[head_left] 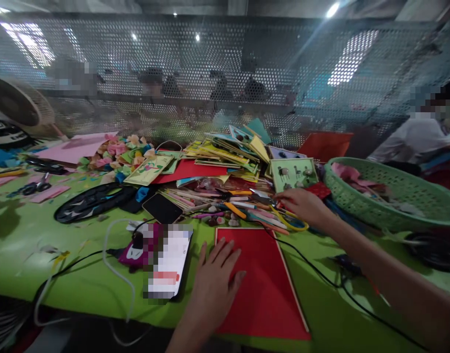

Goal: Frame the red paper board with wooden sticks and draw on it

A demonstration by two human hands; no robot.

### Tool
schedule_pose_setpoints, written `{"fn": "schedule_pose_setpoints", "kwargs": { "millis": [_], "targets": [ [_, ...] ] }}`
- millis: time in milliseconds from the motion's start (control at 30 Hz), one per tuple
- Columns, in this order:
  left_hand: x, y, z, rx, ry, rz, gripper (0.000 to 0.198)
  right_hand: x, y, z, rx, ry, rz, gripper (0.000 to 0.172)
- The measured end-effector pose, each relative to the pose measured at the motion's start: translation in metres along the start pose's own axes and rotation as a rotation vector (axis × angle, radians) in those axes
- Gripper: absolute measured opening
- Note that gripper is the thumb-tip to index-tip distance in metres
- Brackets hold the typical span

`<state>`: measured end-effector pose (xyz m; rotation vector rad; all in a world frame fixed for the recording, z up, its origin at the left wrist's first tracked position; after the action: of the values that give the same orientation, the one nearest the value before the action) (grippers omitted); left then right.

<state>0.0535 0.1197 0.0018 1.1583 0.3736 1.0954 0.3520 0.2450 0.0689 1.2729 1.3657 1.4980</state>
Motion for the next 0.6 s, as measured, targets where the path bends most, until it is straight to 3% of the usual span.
{"fn": "schedule_pose_setpoints", "kwargs": {
  "millis": [33, 100, 233, 600],
  "targets": [
    [0.0, 0.0, 0.0, -0.002, 0.01, -0.016, 0.038, 0.012, -0.009, 0.002, -0.017, -0.025, -0.026, 0.022],
    [0.002, 0.0, -0.001, -0.011, 0.023, -0.052, 0.038, 0.032, -0.024, 0.006, -0.061, -0.09, -0.059, 0.033],
    [0.004, 0.001, -0.001, -0.035, 0.041, -0.098, 0.039, 0.054, -0.039, 0.01, -0.136, -0.181, -0.093, 0.039],
    [0.002, 0.001, -0.001, -0.055, 0.036, -0.078, 0.038, 0.06, -0.039, 0.02, -0.108, -0.21, -0.115, 0.04]
  ]
}}
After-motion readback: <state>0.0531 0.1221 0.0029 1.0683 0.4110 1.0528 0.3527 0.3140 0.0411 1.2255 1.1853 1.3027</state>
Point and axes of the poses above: each hand's wrist, its own x-axis towards the middle knuckle, its own y-axis out of the back of the hand, z = x × y, the point moved 6 cm from there along x, towards the middle knuckle, and after that the axes turned 1 degree about y, right-handed, at the moved point
